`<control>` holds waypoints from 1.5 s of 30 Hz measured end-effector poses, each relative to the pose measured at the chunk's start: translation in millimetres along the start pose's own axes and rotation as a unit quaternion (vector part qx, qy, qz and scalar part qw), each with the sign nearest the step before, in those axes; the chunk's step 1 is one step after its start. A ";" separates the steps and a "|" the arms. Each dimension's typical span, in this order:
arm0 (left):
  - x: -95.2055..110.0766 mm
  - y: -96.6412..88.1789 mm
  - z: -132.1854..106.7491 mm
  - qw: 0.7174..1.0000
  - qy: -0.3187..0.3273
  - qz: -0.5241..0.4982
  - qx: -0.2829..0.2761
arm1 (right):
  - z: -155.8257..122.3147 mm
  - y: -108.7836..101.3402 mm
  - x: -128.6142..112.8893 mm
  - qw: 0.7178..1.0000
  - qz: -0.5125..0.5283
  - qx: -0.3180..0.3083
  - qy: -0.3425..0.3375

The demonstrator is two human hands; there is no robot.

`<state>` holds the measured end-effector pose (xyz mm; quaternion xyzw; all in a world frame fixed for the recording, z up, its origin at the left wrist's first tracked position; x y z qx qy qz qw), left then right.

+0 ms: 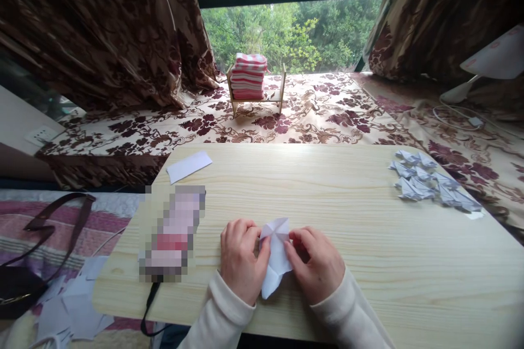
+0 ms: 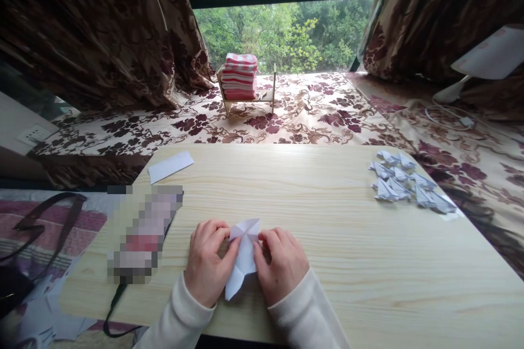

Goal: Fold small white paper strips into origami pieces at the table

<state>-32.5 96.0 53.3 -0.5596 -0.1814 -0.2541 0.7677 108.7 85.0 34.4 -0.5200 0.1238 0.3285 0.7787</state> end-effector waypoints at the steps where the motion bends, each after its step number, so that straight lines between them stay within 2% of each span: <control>1: 0.0 0.4 0.6 1.000 0.000 0.005 0.000 | -0.1 -0.5 -0.5 1.000 0.000 0.002 -0.001; 12: 1.8 10.6 9.8 0.998 -0.002 0.062 -0.005 | -0.8 -3.7 -4.4 1.000 0.004 0.018 -0.019; 19: 3.2 11.5 12.0 0.997 -0.005 0.074 -0.005 | -0.1 -0.4 -5.3 1.000 0.009 -0.004 -0.029; 30: 2.4 11.9 11.0 0.999 -0.005 0.050 -0.018 | 6.8 5.8 -7.4 0.999 -0.009 -0.034 -0.001; 35: -2.3 2.4 7.5 0.999 0.014 -0.020 -0.047 | 6.3 4.7 -9.8 0.999 -0.023 -0.029 -0.003; 40: -7.4 -7.0 3.5 0.998 0.030 -0.040 -0.031 | 5.5 5.5 -11.2 0.999 -0.034 -0.037 -0.017; 45: -6.1 -4.0 2.6 0.998 0.042 -0.032 -0.022 | 6.1 8.7 -12.8 0.997 -0.040 -0.057 -0.037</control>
Point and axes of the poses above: each hand's wrist, its own z-axis towards the middle knuckle, its own y-axis out of the palm, x = y × z, the point moved 10 cm from there along z, towards the middle knuckle, and after that the axes turned 4 degrees about -y, right-handed, at the moved point
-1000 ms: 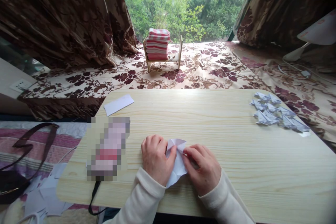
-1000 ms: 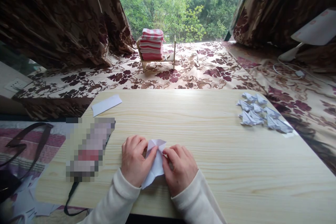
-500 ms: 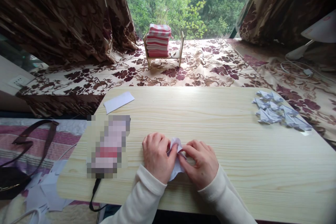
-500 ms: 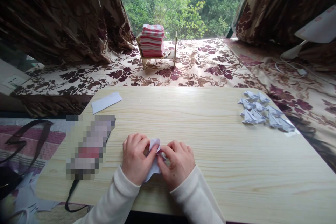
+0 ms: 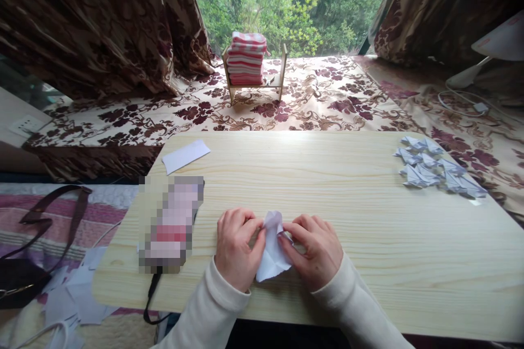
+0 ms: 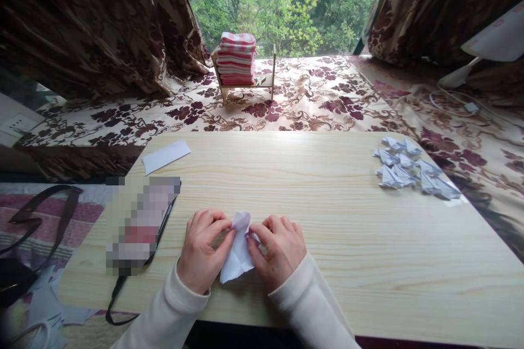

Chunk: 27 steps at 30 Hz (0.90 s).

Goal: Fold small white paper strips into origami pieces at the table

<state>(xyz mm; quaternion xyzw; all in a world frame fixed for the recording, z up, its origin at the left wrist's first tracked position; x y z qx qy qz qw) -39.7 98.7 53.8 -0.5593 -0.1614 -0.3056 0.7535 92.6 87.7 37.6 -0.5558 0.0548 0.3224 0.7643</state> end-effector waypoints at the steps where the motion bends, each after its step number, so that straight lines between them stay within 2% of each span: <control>1: 0.8 1.2 0.6 1.000 0.002 0.001 -0.001 | 0.2 0.5 0.2 1.000 -0.001 -0.003 0.000; 10: 10.3 12.7 9.0 0.999 0.021 0.004 -0.033 | 0.1 2.4 2.2 1.000 -0.005 -0.014 0.007; 18: 4.6 -4.2 -0.8 0.999 0.030 -0.009 -0.037 | 0.9 -0.3 1.3 1.000 -0.008 -0.002 -0.002; 24: 1.3 -6.2 -2.5 1.000 0.016 -0.002 -0.008 | -4.5 -4.5 -1.2 0.999 -0.013 0.041 -0.004; 27: -0.1 -4.3 -1.8 1.000 0.006 0.002 -0.002 | -6.8 -13.6 -11.6 0.997 -0.023 0.070 -0.026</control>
Point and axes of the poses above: each hand's wrist, its own z-axis towards the middle knuckle, its own y-axis out of the palm, x = y × z, the point moved 10 cm from there along z, towards the middle knuckle, and after that the axes turned 4 degrees about -y, right-handed, at the moved point
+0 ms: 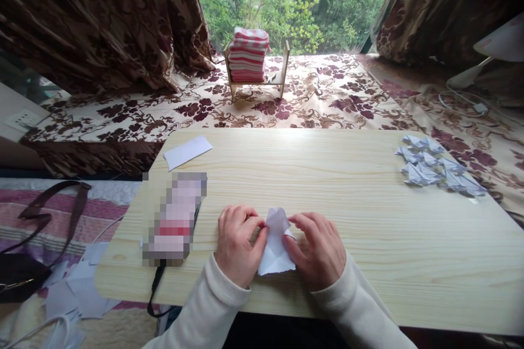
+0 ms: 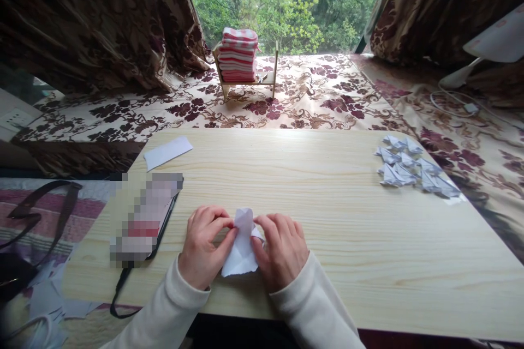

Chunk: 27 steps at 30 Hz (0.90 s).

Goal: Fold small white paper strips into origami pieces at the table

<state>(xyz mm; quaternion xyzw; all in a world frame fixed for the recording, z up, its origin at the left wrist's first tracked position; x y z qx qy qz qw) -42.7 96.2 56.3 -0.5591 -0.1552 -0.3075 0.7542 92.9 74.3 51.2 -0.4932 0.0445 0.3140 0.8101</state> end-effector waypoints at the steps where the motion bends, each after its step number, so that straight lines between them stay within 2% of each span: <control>1: 0.0 0.4 0.0 1.000 -0.002 0.000 0.001 | 1.0 -4.6 -7.6 1.000 -0.007 0.009 -0.026; 4: 0.3 0.1 -0.7 1.000 -0.006 0.002 0.003 | 5.0 -18.1 -32.3 0.993 -0.030 0.032 -0.108; 6: 0.7 -0.4 -1.4 1.000 -0.008 0.003 0.003 | 8.0 -16.8 -42.0 0.990 -0.047 0.011 -0.135; 10: 1.1 -0.2 -2.1 1.000 -0.009 0.006 0.000 | 9.0 10.7 -43.2 0.980 -0.102 -0.108 -0.129; 12: 1.1 0.1 -1.8 1.000 -0.009 0.007 -0.002 | 7.5 19.5 -40.5 0.977 -0.119 -0.137 -0.114; 20: 0.3 0.9 0.2 1.000 -0.013 0.013 -0.007 | 2.0 23.5 -33.6 0.968 -0.165 -0.164 -0.092; 27: 6.2 6.6 4.1 1.000 -0.004 0.002 -0.011 | -1.0 26.8 -32.1 0.961 -0.180 -0.183 -0.105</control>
Point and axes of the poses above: each hand's wrist, its own z-axis towards the middle knuckle, its own y-axis out of the palm, x = y × z, the point moved 10 cm from there along z, towards the middle knuckle, and after that the axes turned 4 degrees about -y, right-handed, at the moved point
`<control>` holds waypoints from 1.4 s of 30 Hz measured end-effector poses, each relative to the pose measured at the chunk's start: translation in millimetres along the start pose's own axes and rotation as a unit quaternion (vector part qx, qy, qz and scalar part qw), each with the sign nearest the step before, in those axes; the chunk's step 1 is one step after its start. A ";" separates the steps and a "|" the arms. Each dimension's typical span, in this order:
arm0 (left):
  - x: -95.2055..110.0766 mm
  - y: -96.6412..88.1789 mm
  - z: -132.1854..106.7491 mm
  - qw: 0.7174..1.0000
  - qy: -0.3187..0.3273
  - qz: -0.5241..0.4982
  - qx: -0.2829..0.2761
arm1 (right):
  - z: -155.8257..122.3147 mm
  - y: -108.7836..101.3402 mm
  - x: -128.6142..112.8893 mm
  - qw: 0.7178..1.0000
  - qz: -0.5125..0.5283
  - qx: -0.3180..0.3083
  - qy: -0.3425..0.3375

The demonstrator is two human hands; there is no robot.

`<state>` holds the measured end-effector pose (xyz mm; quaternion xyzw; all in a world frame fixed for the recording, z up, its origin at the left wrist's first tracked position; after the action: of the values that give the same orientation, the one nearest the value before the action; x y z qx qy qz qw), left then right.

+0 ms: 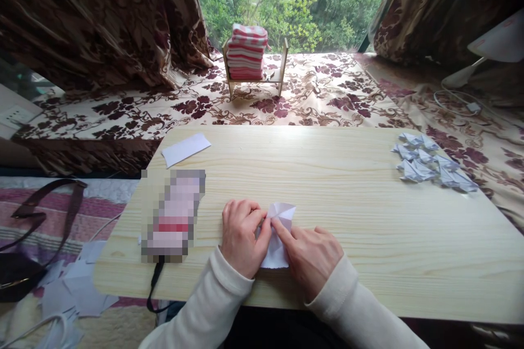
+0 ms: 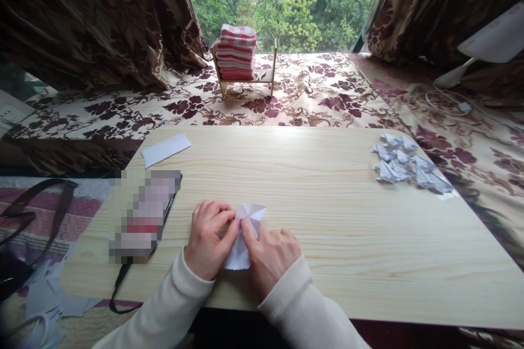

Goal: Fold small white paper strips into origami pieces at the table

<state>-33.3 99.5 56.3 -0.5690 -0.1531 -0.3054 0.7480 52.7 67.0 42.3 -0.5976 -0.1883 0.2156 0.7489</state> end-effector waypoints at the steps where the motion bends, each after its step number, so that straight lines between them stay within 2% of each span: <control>1: 0.9 0.5 0.5 1.000 0.001 -0.002 -0.001 | -0.3 1.2 0.3 1.000 0.001 -0.004 0.002; 11: -1.5 -7.1 -8.8 1.000 0.018 -0.014 0.002 | -0.1 9.1 1.0 0.997 0.025 -0.070 0.036; 18: 1.2 -6.8 -10.9 0.999 0.043 0.014 -0.004 | -0.3 9.3 3.1 0.996 0.033 -0.068 0.043; 23: 7.2 -1.9 -13.4 0.996 0.078 0.034 -0.039 | 0.2 8.3 2.8 0.996 0.033 -0.068 0.041; 30: 9.8 -0.2 -16.0 0.992 0.097 0.043 -0.070 | 2.7 3.3 2.2 0.998 0.033 -0.037 0.038; 35: 6.1 -3.6 -13.0 0.997 0.065 0.037 -0.023 | -7.6 -13.0 9.5 0.998 0.042 0.029 0.034; 38: 6.1 -5.2 -11.7 0.998 0.045 0.037 0.009 | -20.0 -22.2 29.4 0.989 0.076 0.086 0.091; 42: 7.0 -7.3 -11.4 0.998 0.029 0.040 0.030 | -27.3 -13.0 57.0 0.965 0.119 0.110 0.208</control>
<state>-33.9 85.5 62.4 -0.5431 -0.1175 -0.2874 0.7801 116.3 73.5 50.5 -0.5614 0.0687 0.1930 0.8018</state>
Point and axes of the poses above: each hand's wrist, its own z-axis towards the middle knuckle, its own y-axis out of the palm, x = y × z, the point moved 10 cm from there along z, towards the middle knuckle, and after that the axes turned 4 degrees about -y, right-handed, at the moved point
